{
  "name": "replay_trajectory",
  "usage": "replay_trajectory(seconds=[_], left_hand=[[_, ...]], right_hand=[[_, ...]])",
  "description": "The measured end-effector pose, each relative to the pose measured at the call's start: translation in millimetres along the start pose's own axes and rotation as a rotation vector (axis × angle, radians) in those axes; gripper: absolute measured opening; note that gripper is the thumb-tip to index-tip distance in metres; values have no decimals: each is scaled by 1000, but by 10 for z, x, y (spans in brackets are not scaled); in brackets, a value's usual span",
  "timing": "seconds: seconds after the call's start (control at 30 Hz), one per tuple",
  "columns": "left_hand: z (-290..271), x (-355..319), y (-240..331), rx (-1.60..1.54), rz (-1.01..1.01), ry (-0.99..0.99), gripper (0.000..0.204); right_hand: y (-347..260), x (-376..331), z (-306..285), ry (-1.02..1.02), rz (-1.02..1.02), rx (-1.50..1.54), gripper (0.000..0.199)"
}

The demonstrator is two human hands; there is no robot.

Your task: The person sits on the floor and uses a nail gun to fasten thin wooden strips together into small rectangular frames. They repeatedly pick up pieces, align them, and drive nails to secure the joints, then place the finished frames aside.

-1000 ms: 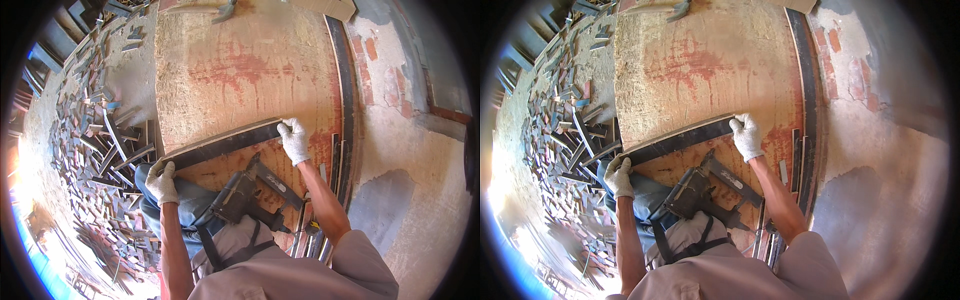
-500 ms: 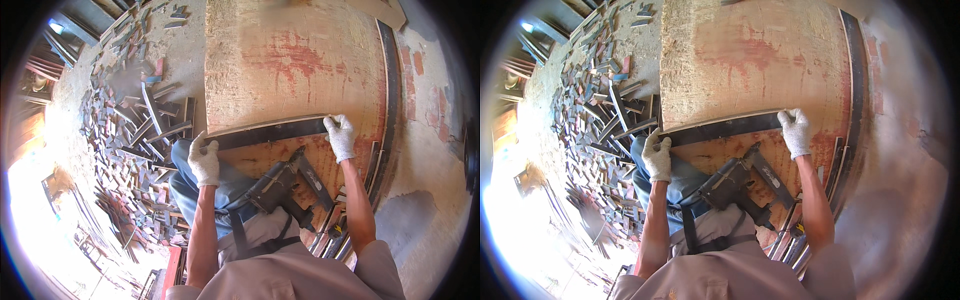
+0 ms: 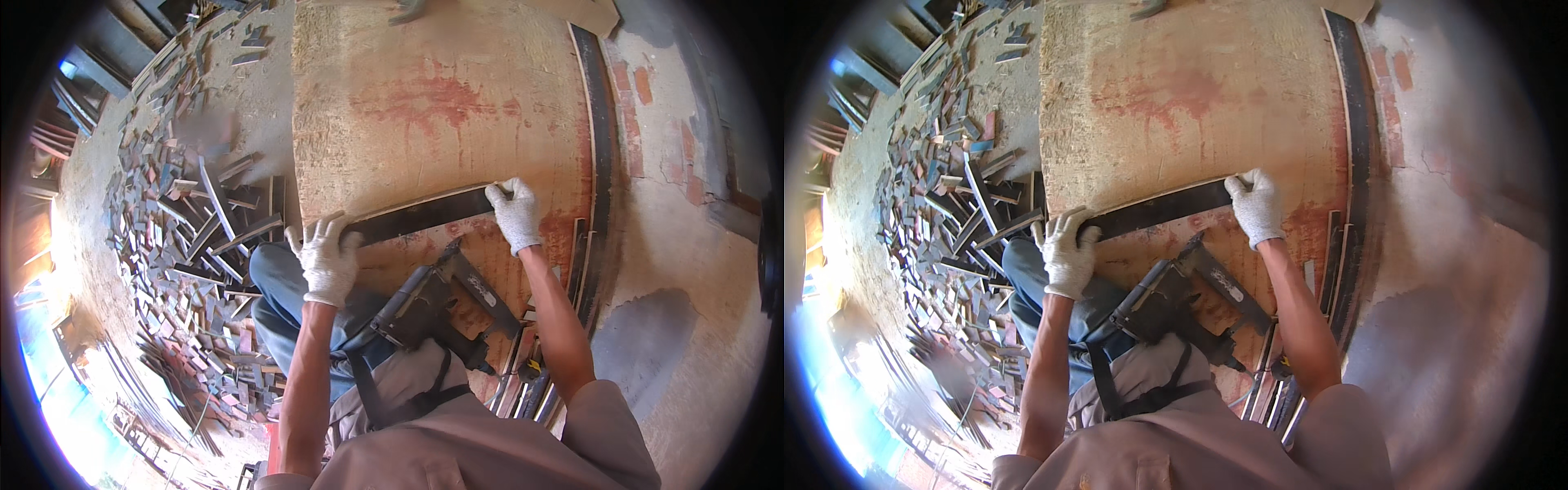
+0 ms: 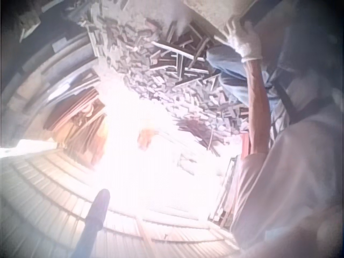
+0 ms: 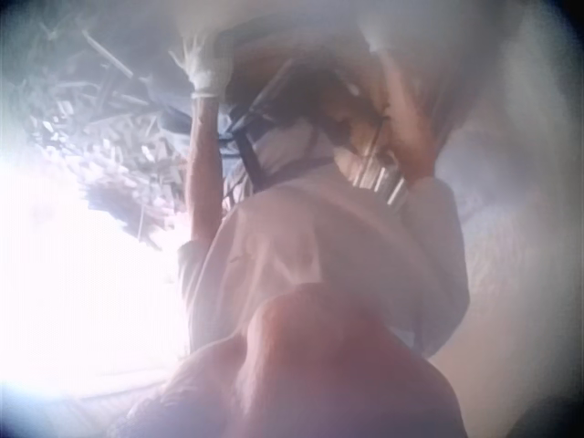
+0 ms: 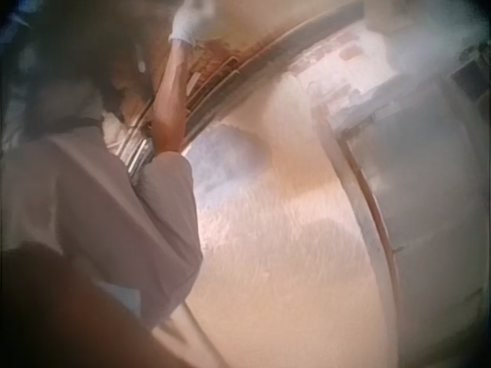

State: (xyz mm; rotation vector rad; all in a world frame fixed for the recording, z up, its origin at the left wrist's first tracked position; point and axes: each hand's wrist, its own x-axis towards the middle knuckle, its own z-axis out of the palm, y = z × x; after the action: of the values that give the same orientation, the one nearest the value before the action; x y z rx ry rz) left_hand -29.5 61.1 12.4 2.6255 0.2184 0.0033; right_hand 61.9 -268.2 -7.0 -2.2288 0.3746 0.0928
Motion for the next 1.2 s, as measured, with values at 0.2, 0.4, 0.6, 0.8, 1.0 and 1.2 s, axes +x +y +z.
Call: replay_trajectory(seconds=[0.2,0.4,0.6,0.8,1.0,1.2], left_hand=[[10,12,132,17,1,10,51],[18,187,252,-16,103,-74,40],[486,417,902,-233,4,-78,27],[511,435,991,-223,-33,-4,18],[579,401,971,-153,-47,60,13],[579,406,990,-190,-51,45,11]], right_hand=[[17,40,-9,-30,97,35,20],[20,38,13,-12,41,-13,20],[-139,19,-30,-60,126,-19,20],[-129,-128,-113,26,-127,-143,26],[-641,-1539,-540,-529,-51,-409,80],[-475,-2042,-90,-774,369,-249,108]])
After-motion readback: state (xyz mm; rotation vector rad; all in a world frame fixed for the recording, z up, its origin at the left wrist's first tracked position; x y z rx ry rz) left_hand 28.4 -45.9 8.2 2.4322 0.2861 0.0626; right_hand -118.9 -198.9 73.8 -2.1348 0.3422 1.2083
